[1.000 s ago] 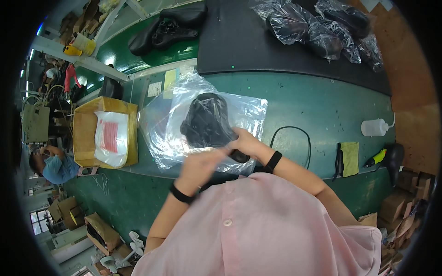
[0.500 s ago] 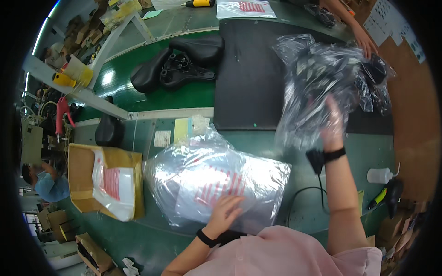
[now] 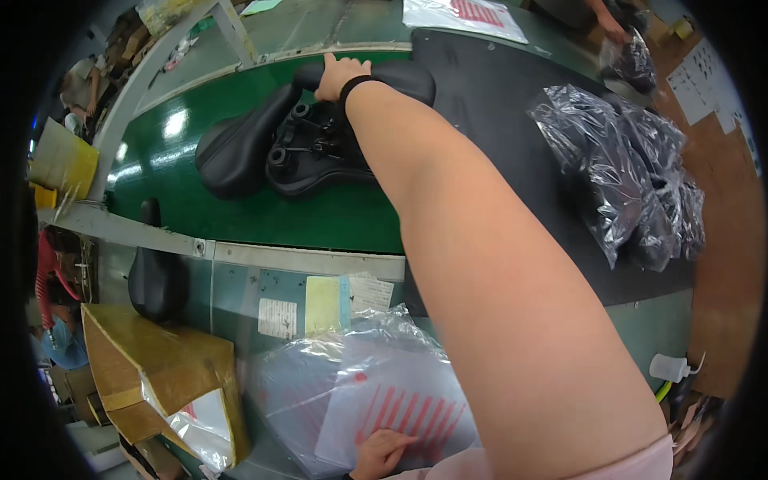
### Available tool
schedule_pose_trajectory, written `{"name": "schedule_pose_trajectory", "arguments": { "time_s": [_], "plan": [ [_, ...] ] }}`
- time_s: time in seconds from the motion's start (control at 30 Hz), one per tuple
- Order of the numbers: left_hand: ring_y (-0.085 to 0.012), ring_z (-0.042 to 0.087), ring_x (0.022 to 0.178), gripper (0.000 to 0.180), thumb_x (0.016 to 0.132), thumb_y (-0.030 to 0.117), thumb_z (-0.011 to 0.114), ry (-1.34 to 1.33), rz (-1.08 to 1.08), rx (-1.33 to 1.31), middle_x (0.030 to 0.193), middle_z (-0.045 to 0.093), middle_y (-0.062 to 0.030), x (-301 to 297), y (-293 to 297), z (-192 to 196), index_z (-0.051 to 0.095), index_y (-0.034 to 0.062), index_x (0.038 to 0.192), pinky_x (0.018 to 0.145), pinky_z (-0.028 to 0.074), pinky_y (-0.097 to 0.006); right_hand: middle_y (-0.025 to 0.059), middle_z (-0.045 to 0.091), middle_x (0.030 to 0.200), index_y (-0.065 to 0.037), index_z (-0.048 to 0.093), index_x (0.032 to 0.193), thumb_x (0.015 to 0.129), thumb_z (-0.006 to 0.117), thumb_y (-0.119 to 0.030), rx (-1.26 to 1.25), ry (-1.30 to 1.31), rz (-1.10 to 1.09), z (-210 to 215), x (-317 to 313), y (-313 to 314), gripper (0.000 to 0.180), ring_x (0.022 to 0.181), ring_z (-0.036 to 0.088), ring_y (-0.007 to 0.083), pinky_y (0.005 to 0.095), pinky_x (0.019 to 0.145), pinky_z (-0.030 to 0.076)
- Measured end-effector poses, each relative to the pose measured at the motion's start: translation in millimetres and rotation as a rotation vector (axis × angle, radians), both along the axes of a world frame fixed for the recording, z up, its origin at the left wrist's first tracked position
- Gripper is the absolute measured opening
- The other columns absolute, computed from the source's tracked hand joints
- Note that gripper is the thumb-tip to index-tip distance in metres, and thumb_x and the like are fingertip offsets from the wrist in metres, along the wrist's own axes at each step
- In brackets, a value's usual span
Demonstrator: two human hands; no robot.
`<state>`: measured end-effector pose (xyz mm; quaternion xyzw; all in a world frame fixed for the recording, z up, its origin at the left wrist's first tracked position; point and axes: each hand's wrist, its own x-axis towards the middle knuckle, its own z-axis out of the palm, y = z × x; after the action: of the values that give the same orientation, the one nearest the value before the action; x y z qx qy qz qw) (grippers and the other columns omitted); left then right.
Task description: The person repeatedly picks up black bicycle seats from a pile on a green workbench, places them into clear plastic bags, and sets the packaged items aside. The process involves handling the seats one by one, ensuring they are fully enclosed in the packaging material.
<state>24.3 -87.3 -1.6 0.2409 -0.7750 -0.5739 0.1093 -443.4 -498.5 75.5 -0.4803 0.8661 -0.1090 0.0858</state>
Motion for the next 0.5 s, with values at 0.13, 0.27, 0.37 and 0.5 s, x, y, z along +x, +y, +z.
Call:
{"name": "schedule_pose_trajectory", "arguments": {
  "time_s": [0.13,0.27,0.37,0.5],
  "plan": [
    [-0.0252,0.063,0.082,0.024,0.085,0.005,0.061,0.034,0.002,0.039,0.090,0.068,-0.0063,-5,-3,1,0.071,0.0129,0.105,0.074,0.050,-0.034,0.0169,0.064,0.107,-0.008,0.049,0.125,0.065,0.078,-0.041,-0.281,0.128,0.099,-7,-22,27,0.074,0.105,0.060,0.0344,0.0448,0.090,0.046],
    [-0.0238,0.063,0.085,0.026,0.080,0.001,0.062,-0.001,0.001,0.050,0.090,0.068,-0.0058,-2,5,4,0.070,0.0102,0.104,0.078,0.050,-0.035,0.0158,0.064,0.108,-0.006,0.047,0.124,0.067,0.077,-0.027,-0.795,-0.103,0.159,57,3,152,0.067,0.101,0.062,0.0322,0.0423,0.087,0.050],
    [-0.0248,0.064,0.081,0.023,0.079,0.000,0.061,0.003,0.030,0.007,0.089,0.069,-0.0081,2,11,-3,0.071,0.0089,0.097,0.078,0.049,-0.036,0.0101,0.055,0.129,-0.014,0.043,0.129,0.067,0.075,-0.004,-1.144,-0.915,0.173,66,3,291,0.071,0.112,0.057,0.0237,0.0369,0.089,0.049],
    [-0.0255,0.064,0.084,0.022,0.079,0.000,0.060,-0.032,0.110,-0.048,0.091,0.070,-0.0094,7,21,-12,0.072,0.0081,0.096,0.077,0.050,-0.035,0.0105,0.046,0.140,-0.019,0.043,0.130,0.063,0.076,0.000,-1.209,-1.374,-0.235,61,68,471,0.076,0.127,0.046,0.0231,0.0359,0.096,0.047]
  ]
}}
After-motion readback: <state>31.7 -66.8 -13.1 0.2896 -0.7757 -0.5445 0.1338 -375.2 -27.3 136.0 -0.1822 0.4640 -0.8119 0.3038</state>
